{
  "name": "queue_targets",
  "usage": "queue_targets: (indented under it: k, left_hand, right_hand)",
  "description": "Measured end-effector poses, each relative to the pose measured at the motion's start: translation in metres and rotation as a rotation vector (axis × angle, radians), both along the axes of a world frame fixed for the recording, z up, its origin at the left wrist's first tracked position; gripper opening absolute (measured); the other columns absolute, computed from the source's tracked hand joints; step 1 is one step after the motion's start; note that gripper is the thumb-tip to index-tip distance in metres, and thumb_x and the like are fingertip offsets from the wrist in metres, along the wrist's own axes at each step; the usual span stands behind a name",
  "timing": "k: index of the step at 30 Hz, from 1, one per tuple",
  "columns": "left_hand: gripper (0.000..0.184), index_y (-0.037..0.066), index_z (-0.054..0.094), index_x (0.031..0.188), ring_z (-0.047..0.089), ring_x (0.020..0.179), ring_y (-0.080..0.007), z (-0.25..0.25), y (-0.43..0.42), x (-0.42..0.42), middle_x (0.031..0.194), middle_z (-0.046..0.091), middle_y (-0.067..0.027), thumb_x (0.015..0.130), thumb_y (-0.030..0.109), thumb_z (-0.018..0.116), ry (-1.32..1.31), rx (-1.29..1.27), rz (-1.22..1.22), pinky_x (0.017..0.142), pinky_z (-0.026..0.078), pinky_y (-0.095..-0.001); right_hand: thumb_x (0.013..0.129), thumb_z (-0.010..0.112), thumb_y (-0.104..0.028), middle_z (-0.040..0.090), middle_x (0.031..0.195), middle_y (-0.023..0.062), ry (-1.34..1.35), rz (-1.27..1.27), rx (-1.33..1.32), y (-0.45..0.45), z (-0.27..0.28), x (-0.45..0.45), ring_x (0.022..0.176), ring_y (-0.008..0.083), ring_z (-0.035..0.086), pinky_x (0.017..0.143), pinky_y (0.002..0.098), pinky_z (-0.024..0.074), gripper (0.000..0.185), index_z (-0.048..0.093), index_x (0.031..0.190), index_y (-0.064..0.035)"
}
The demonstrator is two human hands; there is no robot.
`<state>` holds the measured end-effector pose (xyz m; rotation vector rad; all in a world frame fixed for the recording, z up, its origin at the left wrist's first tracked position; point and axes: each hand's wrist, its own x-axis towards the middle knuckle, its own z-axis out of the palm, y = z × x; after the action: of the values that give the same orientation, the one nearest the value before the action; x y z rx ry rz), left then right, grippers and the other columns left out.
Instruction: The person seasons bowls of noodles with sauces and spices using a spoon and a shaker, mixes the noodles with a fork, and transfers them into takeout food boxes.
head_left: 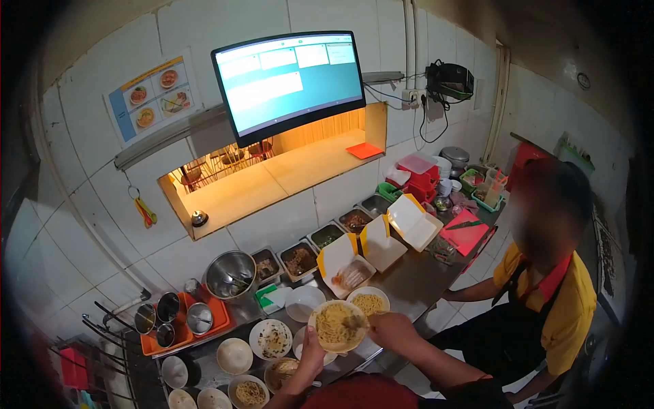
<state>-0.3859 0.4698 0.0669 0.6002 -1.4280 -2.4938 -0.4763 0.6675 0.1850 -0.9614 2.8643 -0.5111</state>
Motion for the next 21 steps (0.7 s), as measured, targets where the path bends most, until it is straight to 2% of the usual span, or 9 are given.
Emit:
queue_targets:
  k: [2, 4, 7, 9, 10, 12, 16, 19, 21]
  left_hand:
    - [0.060, 0.005, 0.030, 0.144, 0.058, 0.120, -0.0277, -0.006, 0.004, -0.003, 0.136, 0.051, -0.0157, 0.105, 0.051, 0.027, -0.029, -0.003, -0.015, 0.091, 0.055, -0.0392]
    - [0.059, 0.006, 0.028, 0.146, 0.055, 0.124, -0.0278, -0.036, 0.004, -0.008, 0.138, 0.049, -0.0154, 0.105, 0.050, 0.027, 0.058, -0.103, 0.011, 0.097, 0.052, -0.0407]
    - [0.059, 0.006, 0.029, 0.145, 0.054, 0.125, -0.0285, -0.039, -0.008, -0.005, 0.140, 0.048, -0.0157, 0.106, 0.049, 0.026, 0.018, 0.067, -0.062, 0.099, 0.051, -0.0406]
    - [0.058, 0.006, 0.028, 0.146, 0.053, 0.126, -0.0289, -0.034, -0.013, -0.003, 0.140, 0.048, -0.0160, 0.106, 0.048, 0.025, -0.017, 0.051, -0.040, 0.100, 0.050, -0.0413]
    - [0.057, 0.006, 0.028, 0.146, 0.053, 0.127, -0.0292, -0.031, -0.014, -0.006, 0.141, 0.047, -0.0162, 0.106, 0.048, 0.025, -0.022, 0.016, -0.019, 0.102, 0.049, -0.0419]
    - [0.057, 0.006, 0.028, 0.146, 0.052, 0.128, -0.0289, -0.013, -0.012, -0.009, 0.141, 0.047, -0.0164, 0.106, 0.047, 0.024, -0.029, 0.037, -0.017, 0.103, 0.048, -0.0411]
    - [0.057, 0.004, 0.031, 0.146, 0.050, 0.129, -0.0269, -0.028, -0.007, -0.023, 0.143, 0.045, -0.0154, 0.107, 0.044, 0.025, -0.052, 0.063, 0.011, 0.106, 0.045, -0.0389]
    - [0.058, 0.004, 0.027, 0.148, 0.047, 0.133, -0.0258, -0.022, 0.004, -0.036, 0.146, 0.042, -0.0157, 0.107, 0.044, 0.026, -0.018, -0.123, -0.095, 0.109, 0.042, -0.0383]
    - [0.059, 0.004, 0.028, 0.148, 0.048, 0.131, -0.0250, -0.026, 0.010, -0.046, 0.145, 0.043, -0.0156, 0.107, 0.045, 0.028, -0.014, -0.041, -0.074, 0.107, 0.042, -0.0357]
  right_hand:
    - [0.082, 0.064, -0.025, 0.069, 0.082, 0.0136, -0.275, 0.136, -0.145, -0.006, -0.027, -0.006, 0.079, 0.0338, 0.067, 0.071, 0.0442, 0.0522, 0.019, 0.067, 0.088, -0.0074]
    - [0.082, 0.064, -0.025, 0.070, 0.083, 0.0136, -0.389, 0.082, -0.202, -0.005, -0.025, -0.008, 0.080, 0.0336, 0.067, 0.072, 0.0441, 0.0518, 0.019, 0.067, 0.089, -0.0078]
    - [0.083, 0.064, -0.024, 0.068, 0.080, 0.0137, -0.327, 0.071, -0.269, 0.001, -0.011, -0.008, 0.077, 0.0343, 0.066, 0.068, 0.0458, 0.0510, 0.017, 0.065, 0.085, -0.0075]
    - [0.083, 0.063, -0.022, 0.066, 0.075, 0.0142, 0.010, 0.093, -0.225, 0.005, 0.002, -0.002, 0.074, 0.0354, 0.065, 0.064, 0.0483, 0.0496, 0.016, 0.062, 0.080, -0.0072]
    - [0.083, 0.063, -0.022, 0.066, 0.075, 0.0142, -0.009, 0.094, -0.212, 0.006, 0.010, 0.000, 0.074, 0.0354, 0.065, 0.064, 0.0483, 0.0496, 0.016, 0.062, 0.080, -0.0072]
    - [0.083, 0.062, -0.020, 0.063, 0.071, 0.0150, 0.181, 0.082, -0.173, 0.007, 0.022, 0.003, 0.070, 0.0369, 0.063, 0.061, 0.0501, 0.0481, 0.015, 0.058, 0.077, -0.0071]
    - [0.082, 0.062, -0.022, 0.064, 0.072, 0.0165, 0.192, 0.005, -0.167, 0.001, 0.012, -0.007, 0.071, 0.0382, 0.063, 0.061, 0.0496, 0.0491, 0.016, 0.060, 0.077, -0.0066]
    - [0.081, 0.065, -0.021, 0.065, 0.071, 0.0159, -0.077, -0.011, -0.094, -0.007, -0.048, -0.021, 0.066, 0.0328, 0.064, 0.060, 0.0449, 0.0495, 0.017, 0.062, 0.076, -0.0049]
    - [0.080, 0.067, -0.019, 0.066, 0.071, 0.0146, -0.474, -0.082, -0.425, -0.006, -0.074, -0.038, 0.063, 0.0247, 0.063, 0.060, 0.0391, 0.0493, 0.017, 0.064, 0.077, -0.0025]
